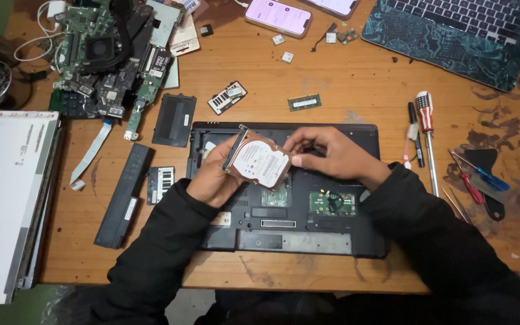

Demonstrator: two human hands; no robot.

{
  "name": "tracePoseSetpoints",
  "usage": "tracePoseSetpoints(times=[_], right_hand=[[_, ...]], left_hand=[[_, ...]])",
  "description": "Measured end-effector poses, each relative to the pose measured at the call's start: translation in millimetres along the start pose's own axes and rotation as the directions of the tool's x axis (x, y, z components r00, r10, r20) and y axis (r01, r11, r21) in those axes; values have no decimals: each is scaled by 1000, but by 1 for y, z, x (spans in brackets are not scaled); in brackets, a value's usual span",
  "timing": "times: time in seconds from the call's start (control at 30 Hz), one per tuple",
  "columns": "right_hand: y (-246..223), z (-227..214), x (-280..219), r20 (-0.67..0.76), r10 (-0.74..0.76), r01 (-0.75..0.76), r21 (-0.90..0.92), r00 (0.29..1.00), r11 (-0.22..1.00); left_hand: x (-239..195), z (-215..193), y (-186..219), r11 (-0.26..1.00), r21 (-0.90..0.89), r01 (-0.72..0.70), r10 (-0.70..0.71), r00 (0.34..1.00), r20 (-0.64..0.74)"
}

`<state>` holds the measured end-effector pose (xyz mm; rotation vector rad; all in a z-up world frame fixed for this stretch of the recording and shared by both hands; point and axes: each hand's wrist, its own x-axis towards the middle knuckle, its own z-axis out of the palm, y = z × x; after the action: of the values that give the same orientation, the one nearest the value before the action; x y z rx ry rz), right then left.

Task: The person removes a RAM module from a disassembled laptop, cleans its gold contacts with a toothbrush, and sets it aside. They then unscrew and remove a hard drive, clean it with the toothbrush, and place it on the table.

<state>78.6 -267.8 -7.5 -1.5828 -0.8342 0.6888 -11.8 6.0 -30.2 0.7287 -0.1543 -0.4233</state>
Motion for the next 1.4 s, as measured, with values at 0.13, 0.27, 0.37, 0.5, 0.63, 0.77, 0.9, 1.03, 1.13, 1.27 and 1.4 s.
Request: tracePoseSetpoints(times=[0.13, 0.27, 0.37, 0.5, 0.63, 0.77, 0.9, 1.03, 1.13, 1.27, 1.4], right_hand=[[9, -5, -1, -14, 103, -100, 127, 995, 987], [8, -2, 0, -13, 73, -71, 118, 997, 990], [2, 3, 2, -20, 67, -66, 46, 998, 997], [-15, 14, 2, -40, -45, 39, -144, 998, 989], [-37, 22, -5, -124, -122, 80, -299, 985, 951], [-53, 12, -25, -262, -202, -3, -617, 944, 787], [-62, -24, -74, -424, -344, -226, -843, 838, 488], [-48, -49, -121, -784, -127, -646, -580, 607, 496], [-27, -50, -133, -819, 68, -787, -521, 570, 331], [-12, -49, -134, -784, 165, -800, -578, 599, 162], [-13, -46, -134, -784, 171, -792, -540, 597, 286]], left_hand=[[3, -3, -4, 991, 19, 132, -129, 983, -132], [0, 7, 0, 965, 61, 255, -256, 966, 18], [0, 15, 4, 951, 165, 261, -278, 956, 94], [0, 20, 3, 949, 158, 272, -286, 955, 74], [-1, 18, 4, 968, 28, 250, -251, 967, 38], [-11, 17, 10, 973, -63, 221, -220, 975, 26], [-20, 16, 17, 982, -118, 146, -140, 988, 56], [-19, 10, 16, 986, -133, 103, -95, 993, 63], [-17, 6, 14, 986, -162, 49, -44, 998, 36], [-16, 1, 14, 983, -184, 20, -29, 999, -46], [-16, -4, 12, 994, -109, 6, -14, 997, -71]])
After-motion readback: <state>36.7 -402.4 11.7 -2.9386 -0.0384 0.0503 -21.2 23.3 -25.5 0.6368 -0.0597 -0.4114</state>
